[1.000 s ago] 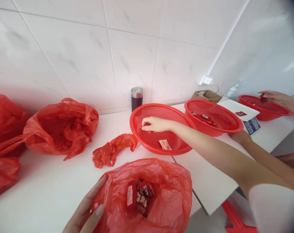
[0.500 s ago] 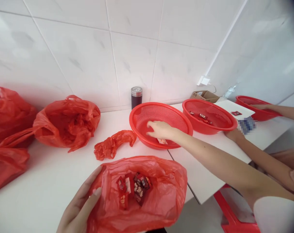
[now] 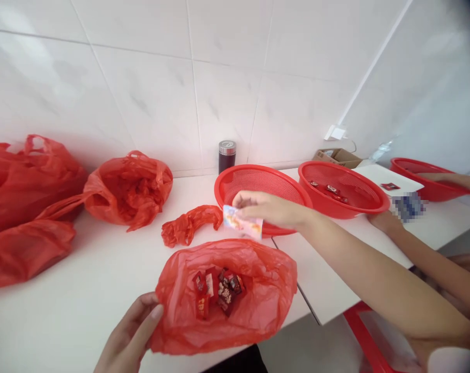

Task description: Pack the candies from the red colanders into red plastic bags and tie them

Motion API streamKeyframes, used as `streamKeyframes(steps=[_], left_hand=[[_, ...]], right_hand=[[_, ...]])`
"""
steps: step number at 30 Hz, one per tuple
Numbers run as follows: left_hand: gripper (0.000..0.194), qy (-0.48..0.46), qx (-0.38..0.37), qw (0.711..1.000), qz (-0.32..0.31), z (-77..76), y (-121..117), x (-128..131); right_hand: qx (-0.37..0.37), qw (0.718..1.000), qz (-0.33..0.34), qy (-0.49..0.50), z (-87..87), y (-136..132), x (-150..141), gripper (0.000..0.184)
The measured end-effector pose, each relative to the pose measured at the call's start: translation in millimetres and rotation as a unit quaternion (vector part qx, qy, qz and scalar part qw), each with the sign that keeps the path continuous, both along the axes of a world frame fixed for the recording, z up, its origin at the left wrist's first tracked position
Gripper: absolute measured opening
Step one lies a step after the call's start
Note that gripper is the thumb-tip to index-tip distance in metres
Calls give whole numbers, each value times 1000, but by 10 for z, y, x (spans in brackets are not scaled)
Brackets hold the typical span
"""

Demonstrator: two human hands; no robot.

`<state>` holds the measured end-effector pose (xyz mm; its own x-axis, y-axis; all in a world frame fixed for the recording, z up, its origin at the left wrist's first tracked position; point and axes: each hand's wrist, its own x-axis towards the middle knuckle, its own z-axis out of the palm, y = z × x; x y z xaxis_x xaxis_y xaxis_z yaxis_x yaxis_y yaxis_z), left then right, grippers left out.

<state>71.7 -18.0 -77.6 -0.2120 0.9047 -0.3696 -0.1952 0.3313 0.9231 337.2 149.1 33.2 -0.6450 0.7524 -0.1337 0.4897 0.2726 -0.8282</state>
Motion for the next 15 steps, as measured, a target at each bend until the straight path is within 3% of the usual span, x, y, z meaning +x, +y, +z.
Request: streamKeyframes(steps=[3,6,8,12,15], left_hand=[[30,-25,15,1000,2,92,-17,48],[32,-57,32,997,33,215,-35,48],[32,-58,40,997,25,260,-65,-19],[29,-44,40,998,-1,254,-171,-190],[31,-29,13,997,-72,250,-263,-246]], right_hand=[[90,991,73,-66,-63,-482,-260,19],[231,953,61,-184,-180,-757,-344,15],[280,938,33,-203,-237,-831,-255,20],[301,915,-35,-265,-348,-960,124,36],[230,894,-65,-378,-411,-1064,399,47]])
